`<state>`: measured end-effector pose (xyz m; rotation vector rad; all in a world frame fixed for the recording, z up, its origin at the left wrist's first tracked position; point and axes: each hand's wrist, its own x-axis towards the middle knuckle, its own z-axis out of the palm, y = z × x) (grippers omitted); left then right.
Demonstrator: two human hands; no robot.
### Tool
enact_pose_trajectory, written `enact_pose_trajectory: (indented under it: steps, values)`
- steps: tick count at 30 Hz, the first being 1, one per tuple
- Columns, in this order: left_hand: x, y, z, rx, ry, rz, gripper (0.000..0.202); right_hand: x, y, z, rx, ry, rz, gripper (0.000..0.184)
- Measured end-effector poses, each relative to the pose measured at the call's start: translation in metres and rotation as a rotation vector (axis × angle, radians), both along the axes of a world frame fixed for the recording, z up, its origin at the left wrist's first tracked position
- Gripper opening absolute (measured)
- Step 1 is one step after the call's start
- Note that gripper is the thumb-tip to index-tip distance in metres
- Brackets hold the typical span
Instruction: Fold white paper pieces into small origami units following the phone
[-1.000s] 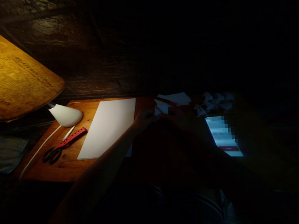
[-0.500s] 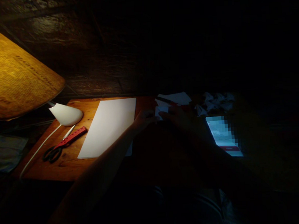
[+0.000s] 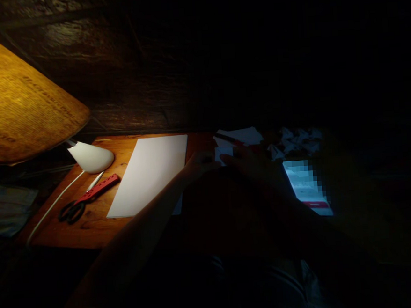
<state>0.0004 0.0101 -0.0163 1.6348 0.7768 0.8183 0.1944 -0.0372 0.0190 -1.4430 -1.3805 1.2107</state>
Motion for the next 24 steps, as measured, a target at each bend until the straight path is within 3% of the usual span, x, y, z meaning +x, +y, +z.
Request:
enact_pose_trajectory:
  steps: [7, 11, 18, 24]
  values:
    - [0.002, -0.001, 0.001, -0.041, -0.109, 0.071, 0.031, -0.002, -0.005, 0.013, 0.013, -0.052, -0.006, 0.028]
    - [0.001, 0.0, -0.002, -0.047, -0.079, 0.111, 0.024, -0.003, -0.009, 0.02, 0.049, -0.12, 0.04, 0.019]
    - [-0.001, 0.002, -0.004, -0.058, 0.022, 0.102, 0.014, -0.006, -0.002, 0.004, 0.077, -0.049, 0.094, 0.022]
    - [0.001, 0.001, -0.002, -0.049, -0.042, 0.118, 0.029, -0.004, 0.0, 0.001, 0.028, -0.02, 0.035, 0.024]
